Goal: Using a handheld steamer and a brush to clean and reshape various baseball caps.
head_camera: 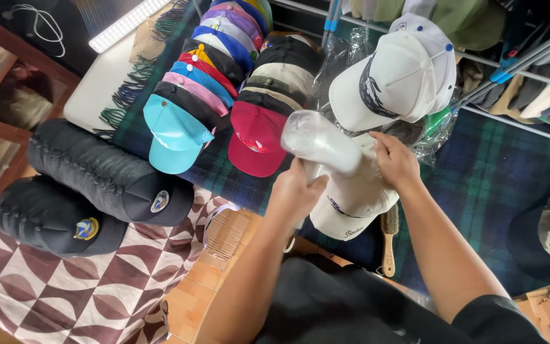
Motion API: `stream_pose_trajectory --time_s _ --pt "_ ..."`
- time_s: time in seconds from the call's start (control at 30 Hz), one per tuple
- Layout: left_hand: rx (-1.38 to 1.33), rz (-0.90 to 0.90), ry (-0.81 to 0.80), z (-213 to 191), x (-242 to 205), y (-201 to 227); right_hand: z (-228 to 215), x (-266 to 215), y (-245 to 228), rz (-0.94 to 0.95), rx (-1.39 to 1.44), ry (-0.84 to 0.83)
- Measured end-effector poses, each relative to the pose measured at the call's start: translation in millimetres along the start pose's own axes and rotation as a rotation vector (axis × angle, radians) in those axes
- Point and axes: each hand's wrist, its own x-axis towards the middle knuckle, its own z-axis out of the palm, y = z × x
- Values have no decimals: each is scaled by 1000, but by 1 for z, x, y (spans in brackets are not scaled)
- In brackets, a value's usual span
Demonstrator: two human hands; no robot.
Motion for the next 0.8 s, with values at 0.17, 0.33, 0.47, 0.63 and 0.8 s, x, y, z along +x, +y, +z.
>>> stream_pose_trajectory --time_s 0.17,0.33,0.47,0.63,0.8 --pt "-166 8 32 5 -7 -34 -1 -4 -10 45 -32 16" --pt "-215 2 -95 1 -19 -44 -3 -7 -23 81 -47 29" --pt "-85 111 17 6 -24 -63 -2 -9 -27 128 -53 46" --pt "-129 3 13 -4 -20 -87 -1 -10 -35 125 -83 42" --pt "-572 -199 27 10 -12 -113 -3 -14 -35 106 -71 62"
